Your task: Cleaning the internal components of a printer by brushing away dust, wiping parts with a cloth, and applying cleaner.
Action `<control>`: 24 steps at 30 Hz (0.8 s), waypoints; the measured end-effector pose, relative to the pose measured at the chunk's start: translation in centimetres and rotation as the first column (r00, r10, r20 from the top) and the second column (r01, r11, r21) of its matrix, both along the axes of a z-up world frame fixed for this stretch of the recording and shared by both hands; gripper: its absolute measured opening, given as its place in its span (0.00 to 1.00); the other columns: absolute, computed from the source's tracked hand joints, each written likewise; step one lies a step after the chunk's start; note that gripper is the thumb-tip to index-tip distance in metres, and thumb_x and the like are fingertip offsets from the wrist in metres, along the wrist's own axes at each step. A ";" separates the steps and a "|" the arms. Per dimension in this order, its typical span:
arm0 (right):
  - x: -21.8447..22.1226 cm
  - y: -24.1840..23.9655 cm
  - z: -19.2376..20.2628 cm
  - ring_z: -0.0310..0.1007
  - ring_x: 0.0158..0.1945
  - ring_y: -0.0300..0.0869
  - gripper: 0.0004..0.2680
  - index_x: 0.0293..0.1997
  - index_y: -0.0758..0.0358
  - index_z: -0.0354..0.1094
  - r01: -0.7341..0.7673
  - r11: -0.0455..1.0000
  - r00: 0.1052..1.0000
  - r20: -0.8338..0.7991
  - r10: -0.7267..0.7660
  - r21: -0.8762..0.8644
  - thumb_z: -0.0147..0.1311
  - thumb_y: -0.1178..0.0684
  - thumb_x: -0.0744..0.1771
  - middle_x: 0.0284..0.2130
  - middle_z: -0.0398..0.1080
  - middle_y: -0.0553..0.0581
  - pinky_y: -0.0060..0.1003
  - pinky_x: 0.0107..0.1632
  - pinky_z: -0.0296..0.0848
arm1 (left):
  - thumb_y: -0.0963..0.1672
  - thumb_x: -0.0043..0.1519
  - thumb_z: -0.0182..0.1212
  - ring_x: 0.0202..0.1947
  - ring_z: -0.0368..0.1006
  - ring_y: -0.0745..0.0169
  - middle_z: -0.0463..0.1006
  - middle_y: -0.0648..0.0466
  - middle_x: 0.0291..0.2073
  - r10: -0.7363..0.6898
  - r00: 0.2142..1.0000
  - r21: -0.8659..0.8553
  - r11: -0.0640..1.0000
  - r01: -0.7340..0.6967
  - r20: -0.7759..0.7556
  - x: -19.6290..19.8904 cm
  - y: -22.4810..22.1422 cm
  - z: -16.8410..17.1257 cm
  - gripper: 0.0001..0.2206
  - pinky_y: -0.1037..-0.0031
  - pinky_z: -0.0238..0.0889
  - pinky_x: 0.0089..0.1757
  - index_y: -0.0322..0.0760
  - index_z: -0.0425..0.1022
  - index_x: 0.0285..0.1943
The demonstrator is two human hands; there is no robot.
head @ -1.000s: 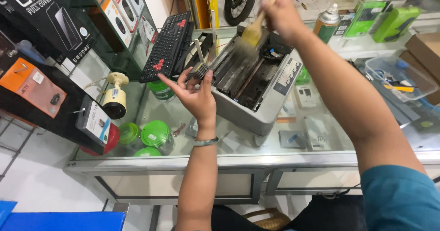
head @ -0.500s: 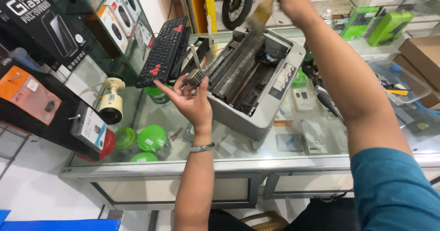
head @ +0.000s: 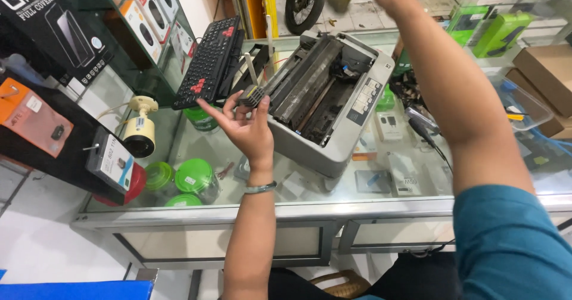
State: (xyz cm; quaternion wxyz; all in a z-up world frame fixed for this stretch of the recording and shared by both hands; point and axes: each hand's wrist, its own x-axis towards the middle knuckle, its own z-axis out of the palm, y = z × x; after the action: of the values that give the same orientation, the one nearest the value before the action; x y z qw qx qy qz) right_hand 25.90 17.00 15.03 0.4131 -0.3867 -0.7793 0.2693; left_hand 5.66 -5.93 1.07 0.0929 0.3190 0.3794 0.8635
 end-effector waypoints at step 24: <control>-0.8 0.2 -0.5 0.63 0.33 0.35 0.09 0.40 0.53 0.65 -0.020 0.989 0.984 0.170 0.045 -0.149 0.41 0.47 0.74 0.31 0.65 0.47 0.31 0.39 0.67 | 0.32 0.55 0.75 0.44 0.76 0.66 0.69 0.48 0.52 -0.116 0.976 0.251 0.966 0.067 0.183 -1.3 1.7 -2.1 0.55 0.49 0.82 0.52 0.50 0.32 0.82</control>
State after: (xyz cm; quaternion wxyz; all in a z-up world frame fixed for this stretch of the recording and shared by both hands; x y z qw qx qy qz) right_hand 25.11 17.23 14.55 0.3099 -0.4251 -0.7966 0.2978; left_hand 4.33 -4.19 -1.02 0.1299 0.2586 0.2445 0.9254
